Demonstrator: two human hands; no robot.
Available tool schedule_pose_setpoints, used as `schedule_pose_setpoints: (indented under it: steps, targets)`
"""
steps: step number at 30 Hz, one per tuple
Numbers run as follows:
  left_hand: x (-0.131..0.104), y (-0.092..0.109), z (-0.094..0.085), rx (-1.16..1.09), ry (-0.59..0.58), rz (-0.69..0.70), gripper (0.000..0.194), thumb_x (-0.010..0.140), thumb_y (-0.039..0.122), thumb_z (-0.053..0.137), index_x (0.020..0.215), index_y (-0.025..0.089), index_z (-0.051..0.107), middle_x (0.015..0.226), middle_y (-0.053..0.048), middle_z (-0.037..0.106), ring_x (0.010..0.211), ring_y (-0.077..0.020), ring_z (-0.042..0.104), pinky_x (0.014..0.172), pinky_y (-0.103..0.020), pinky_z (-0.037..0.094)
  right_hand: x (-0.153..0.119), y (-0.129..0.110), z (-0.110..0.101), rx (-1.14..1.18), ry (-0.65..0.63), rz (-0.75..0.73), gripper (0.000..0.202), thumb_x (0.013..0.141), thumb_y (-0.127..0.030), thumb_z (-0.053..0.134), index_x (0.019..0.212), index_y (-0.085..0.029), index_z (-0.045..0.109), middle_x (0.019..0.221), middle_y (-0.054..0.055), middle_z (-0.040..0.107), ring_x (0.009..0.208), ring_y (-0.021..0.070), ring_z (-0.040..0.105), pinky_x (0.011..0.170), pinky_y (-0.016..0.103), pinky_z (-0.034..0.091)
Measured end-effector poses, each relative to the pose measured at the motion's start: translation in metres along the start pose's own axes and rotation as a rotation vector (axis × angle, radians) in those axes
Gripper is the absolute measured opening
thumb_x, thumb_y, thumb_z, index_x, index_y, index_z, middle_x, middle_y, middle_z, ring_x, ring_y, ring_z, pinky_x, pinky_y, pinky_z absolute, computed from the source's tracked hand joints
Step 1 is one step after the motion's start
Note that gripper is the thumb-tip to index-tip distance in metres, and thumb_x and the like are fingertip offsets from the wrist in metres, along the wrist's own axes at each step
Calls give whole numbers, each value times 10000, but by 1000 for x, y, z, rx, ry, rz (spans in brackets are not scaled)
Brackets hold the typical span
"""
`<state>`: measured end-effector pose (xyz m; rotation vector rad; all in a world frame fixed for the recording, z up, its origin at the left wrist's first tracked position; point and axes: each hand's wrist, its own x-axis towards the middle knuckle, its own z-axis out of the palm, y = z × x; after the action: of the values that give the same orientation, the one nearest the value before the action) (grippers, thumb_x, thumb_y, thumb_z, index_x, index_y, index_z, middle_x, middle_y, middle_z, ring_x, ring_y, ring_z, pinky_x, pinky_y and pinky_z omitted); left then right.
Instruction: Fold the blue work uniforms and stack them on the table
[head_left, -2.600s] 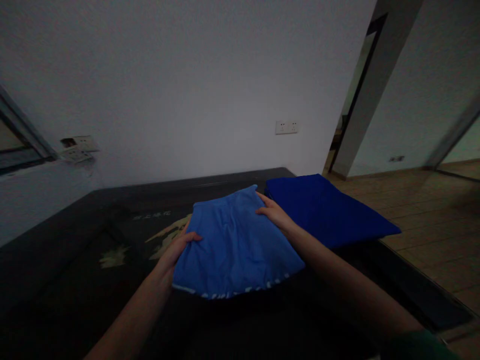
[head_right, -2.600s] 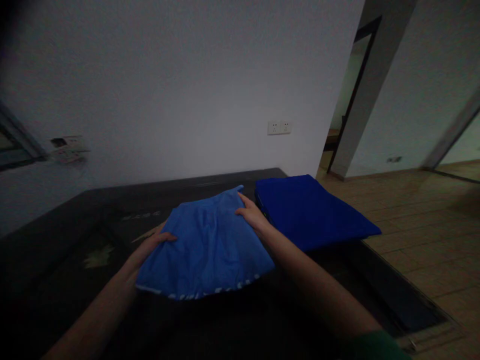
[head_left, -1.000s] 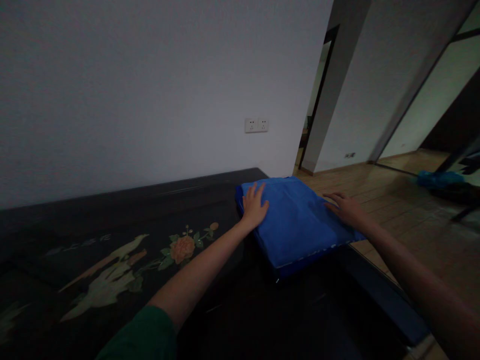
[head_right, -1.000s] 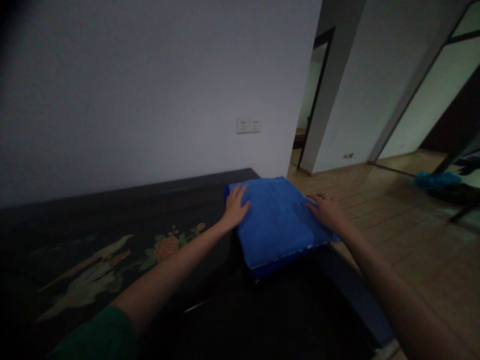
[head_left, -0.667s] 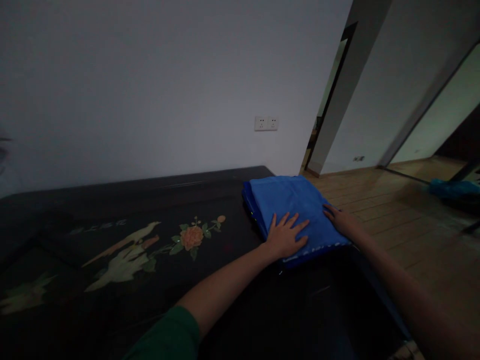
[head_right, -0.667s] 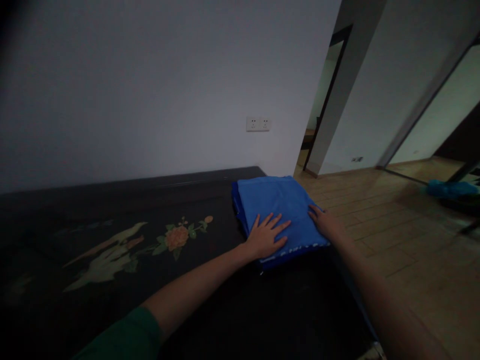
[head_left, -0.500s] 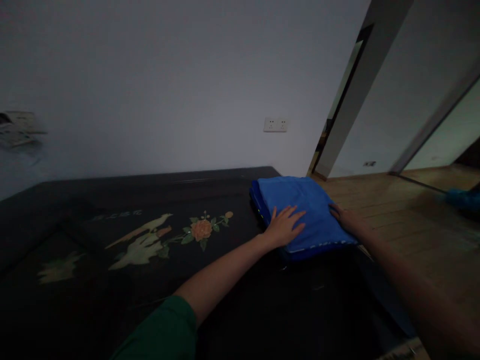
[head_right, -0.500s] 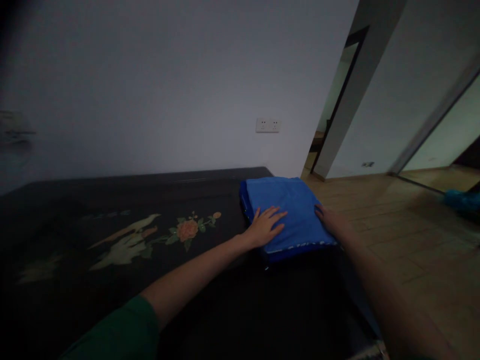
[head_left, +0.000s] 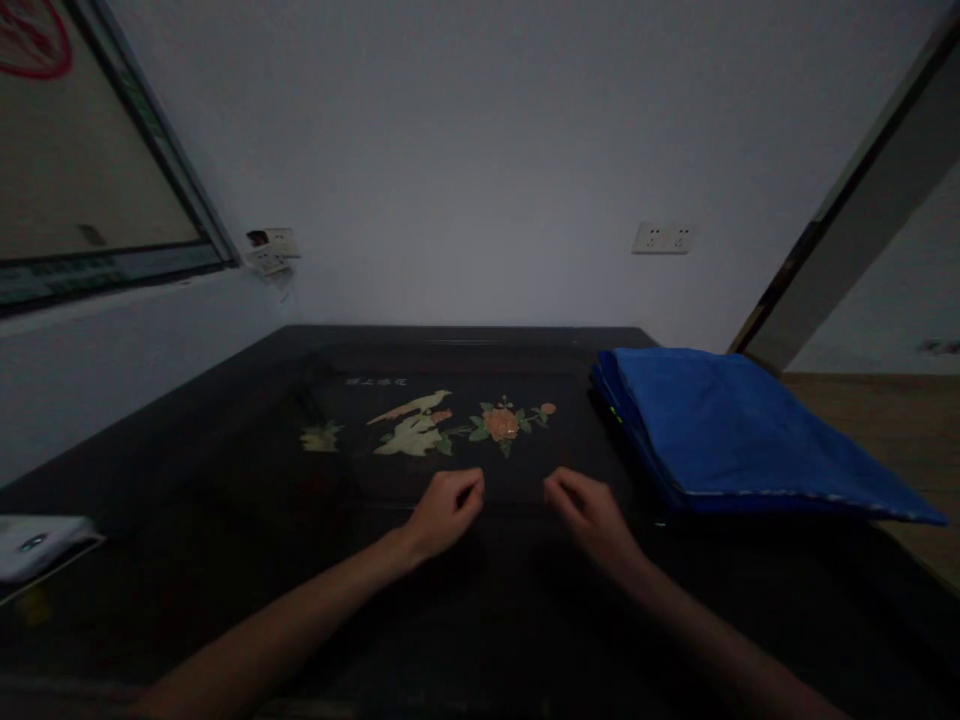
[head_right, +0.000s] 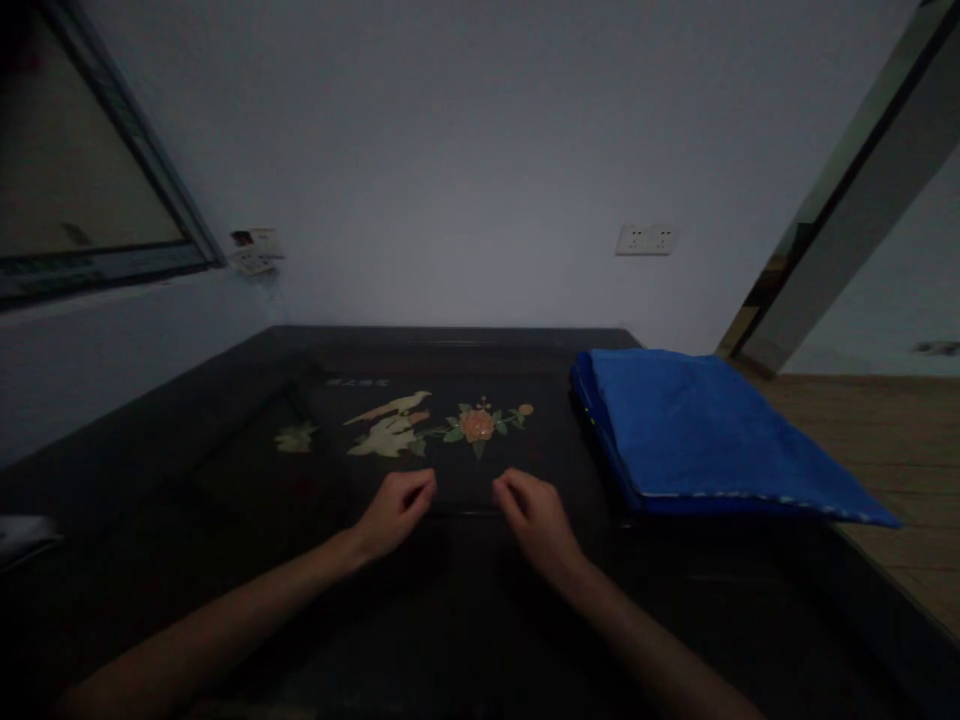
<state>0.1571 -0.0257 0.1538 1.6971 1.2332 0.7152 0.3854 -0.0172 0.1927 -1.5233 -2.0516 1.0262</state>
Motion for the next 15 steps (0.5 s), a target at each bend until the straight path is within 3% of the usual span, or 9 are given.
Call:
schedule_pose_setpoints:
  steps: [2,5,11,15]
  targets:
    - [-21,-15,18,-13,-123,-52,260,847,238,398,594,189,358,541,54,356,532,-97,357,547,-232,241,-4,-2,47,103,-146,46,334,905,-360,391,612,-201,424,568,-22,470,554,117,436,523,236,321]
    - [-30,-28,30,-49,-219,-55,278,853,268,407,594,186,346,535,60,339,523,-89,335,550,-232,230,-7,5,79,130,-252,55,313,883,-328,410,602,-195,388,560,-39,449,540,99,389,521,232,274]
    - [-23,-31,21,-208,-297,-6,396,896,445,341,598,185,366,549,52,333,543,-100,335,583,-238,268,-7,13,77,169,-346,-79,295,893,-314,384,622,-198,367,581,-44,417,542,91,373,529,225,265]
    - [-25,-33,21,-253,-293,-24,543,903,603,261,582,186,394,546,33,389,551,-115,384,608,-248,300,-8,13,75,177,-370,-79,342,898,-350,414,599,-200,344,555,-54,379,521,86,354,520,225,257]
